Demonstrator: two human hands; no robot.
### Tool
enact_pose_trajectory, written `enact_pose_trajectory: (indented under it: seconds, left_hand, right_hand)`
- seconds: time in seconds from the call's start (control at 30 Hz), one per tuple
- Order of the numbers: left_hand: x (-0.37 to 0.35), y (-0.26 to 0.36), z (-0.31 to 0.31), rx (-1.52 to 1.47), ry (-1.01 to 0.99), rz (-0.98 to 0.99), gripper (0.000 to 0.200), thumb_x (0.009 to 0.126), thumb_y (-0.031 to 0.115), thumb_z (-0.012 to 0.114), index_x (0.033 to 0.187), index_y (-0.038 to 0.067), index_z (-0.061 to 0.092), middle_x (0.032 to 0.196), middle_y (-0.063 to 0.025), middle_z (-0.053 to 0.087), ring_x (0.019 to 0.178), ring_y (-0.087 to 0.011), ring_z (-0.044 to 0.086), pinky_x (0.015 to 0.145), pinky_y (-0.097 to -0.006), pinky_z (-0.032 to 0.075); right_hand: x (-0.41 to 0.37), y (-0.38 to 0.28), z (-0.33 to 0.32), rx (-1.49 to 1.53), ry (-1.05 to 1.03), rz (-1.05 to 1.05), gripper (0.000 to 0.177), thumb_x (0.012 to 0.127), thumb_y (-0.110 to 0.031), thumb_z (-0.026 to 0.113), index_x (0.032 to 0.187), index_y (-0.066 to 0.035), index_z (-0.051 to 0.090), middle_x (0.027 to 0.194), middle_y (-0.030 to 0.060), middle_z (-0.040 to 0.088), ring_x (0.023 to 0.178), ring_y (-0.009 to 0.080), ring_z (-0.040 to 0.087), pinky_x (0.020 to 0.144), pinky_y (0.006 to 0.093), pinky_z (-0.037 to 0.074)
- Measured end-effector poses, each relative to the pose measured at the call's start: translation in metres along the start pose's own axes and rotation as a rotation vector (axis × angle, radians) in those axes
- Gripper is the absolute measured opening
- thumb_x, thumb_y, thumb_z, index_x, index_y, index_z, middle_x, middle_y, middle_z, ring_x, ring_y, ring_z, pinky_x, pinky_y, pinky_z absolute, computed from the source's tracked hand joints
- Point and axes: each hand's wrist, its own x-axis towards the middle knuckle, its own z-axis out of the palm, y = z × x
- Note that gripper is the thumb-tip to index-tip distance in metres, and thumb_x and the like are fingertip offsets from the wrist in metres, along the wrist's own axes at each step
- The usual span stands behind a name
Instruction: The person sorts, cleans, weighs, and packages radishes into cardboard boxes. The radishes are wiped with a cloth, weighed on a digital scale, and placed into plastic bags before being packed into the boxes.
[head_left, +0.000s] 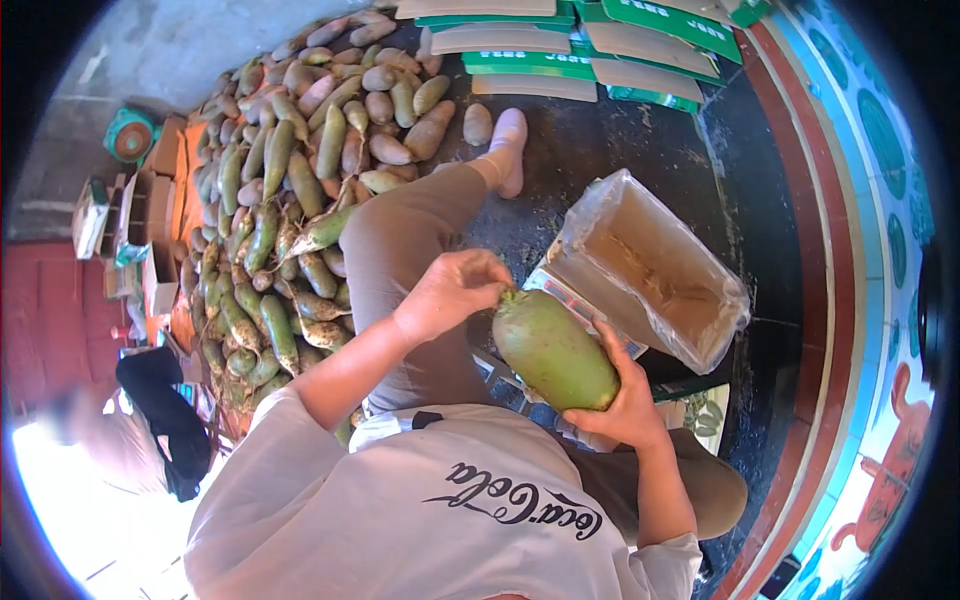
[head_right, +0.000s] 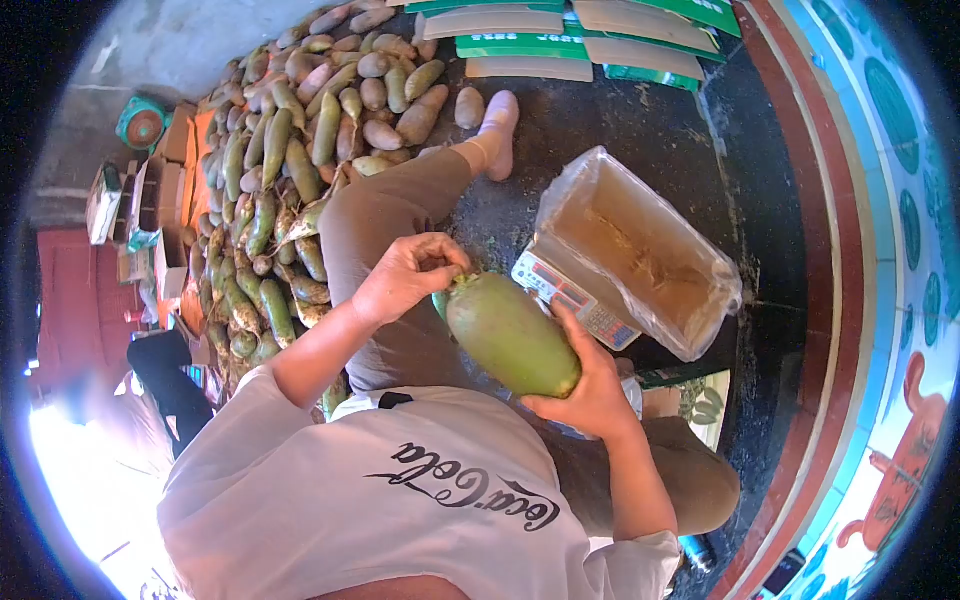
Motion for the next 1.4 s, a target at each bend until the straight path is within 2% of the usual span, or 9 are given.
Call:
enact_pose_trajectory:
  seconds: [0.33,0.43,0.67,0.8,0.9,0.93,1.03,1.17,1.4]
  left_hand:
    - [0.005,0.005,0.001,0.151,-0.094,0.153,0.008,0.077,-0.001,0.063,0.085,-0.002,0.064,0.086,-0.0056,0.060,0.081,-0.0105,0.057,0.073,-0.0242,0.046]
    - [0.005,0.006,0.005,0.084,-0.052,0.119,0.006,0.077,-0.001,0.063,0.083,-0.002,0.063,0.082,-0.0046,0.060,0.078,-0.0094,0.057,0.072,-0.0234,0.046]
    - [0.019,-0.009,0.017,-0.138,0.027,0.050,0.006,0.076,-0.003,0.063,0.080,0.000,0.059,0.081,-0.0013,0.060,0.074,-0.0066,0.057,0.067,-0.0217,0.047]
    - [0.021,-0.015,0.024,0.014,-0.076,0.093,0.006,0.076,-0.001,0.064,0.079,0.001,0.059,0.079,-0.0043,0.062,0.074,-0.0133,0.061,0.066,-0.0272,0.049]
    - [0.029,-0.002,0.014,0.865,-0.091,0.146,0.007,0.077,0.004,0.064,0.080,0.000,0.059,0.078,-0.0097,0.062,0.068,-0.0250,0.061,0.067,-0.0345,0.050]
    - [0.031,-0.002,0.015,1.086,-0.108,0.139,0.014,0.073,0.003,0.063,0.086,0.001,0.058,0.087,-0.0137,0.061,0.077,-0.0331,0.058,0.073,-0.0391,0.049]
    - [0.039,-0.001,0.021,1.095,0.080,0.538,0.026,0.067,-0.002,0.061,0.092,0.000,0.057,0.098,-0.0148,0.058,0.090,-0.0328,0.055,0.079,-0.0387,0.047]
    - [0.058,0.005,0.048,1.091,0.092,0.770,0.038,0.062,-0.001,0.061,0.100,0.000,0.057,0.120,-0.0168,0.048,0.115,-0.0342,0.044,0.093,-0.0420,0.039]
    - [0.084,-0.031,0.082,1.305,-0.122,0.593,0.046,0.069,0.011,0.064,0.112,0.003,0.051,0.128,-0.0174,0.041,0.130,-0.0351,0.027,0.101,-0.0594,0.022]
  right_hand:
    - [0.001,-0.008,-0.008,0.039,-0.014,0.033,0.098,0.050,-0.015,0.079,0.136,-0.001,0.032,0.120,0.0153,0.051,0.111,0.0214,0.049,0.096,0.0335,0.036]
    - [0.001,-0.006,-0.004,0.149,0.002,0.140,0.110,0.050,-0.038,0.081,0.135,0.007,0.028,0.129,0.0183,0.042,0.120,0.0243,0.042,0.102,0.0346,0.029]
    - [-0.005,0.000,-0.014,0.290,0.034,0.178,0.105,0.050,-0.031,0.081,0.134,0.006,0.031,0.128,0.0167,0.044,0.120,0.0229,0.042,0.101,0.0335,0.031]
    - [-0.016,0.001,-0.028,0.369,0.113,0.203,0.106,0.050,-0.037,0.082,0.133,0.008,0.032,0.128,0.0157,0.044,0.120,0.0229,0.041,0.101,0.0328,0.029]
    - [-0.021,-0.013,-0.044,0.397,0.201,0.207,0.107,0.049,-0.038,0.083,0.132,0.007,0.034,0.128,0.0146,0.044,0.119,0.0225,0.042,0.101,0.0323,0.030]
    - [-0.022,-0.018,-0.055,0.364,0.227,0.196,0.106,0.049,-0.038,0.083,0.132,0.007,0.034,0.128,0.0145,0.044,0.119,0.0224,0.043,0.101,0.0322,0.030]
    - [-0.013,-0.045,-0.083,0.207,0.288,0.184,0.100,0.052,-0.032,0.081,0.132,0.007,0.034,0.127,0.0145,0.045,0.118,0.0223,0.044,0.101,0.0320,0.031]
    - [0.018,-0.056,-0.121,-0.021,0.252,0.243,0.096,0.053,-0.029,0.079,0.132,0.005,0.036,0.125,0.0151,0.048,0.114,0.0217,0.047,0.097,0.0317,0.035]
    - [0.112,-0.007,-0.124,-0.624,-0.085,0.409,0.086,0.058,-0.033,0.074,0.131,-0.004,0.041,0.116,0.0203,0.055,0.106,0.0256,0.054,0.091,0.0314,0.041]
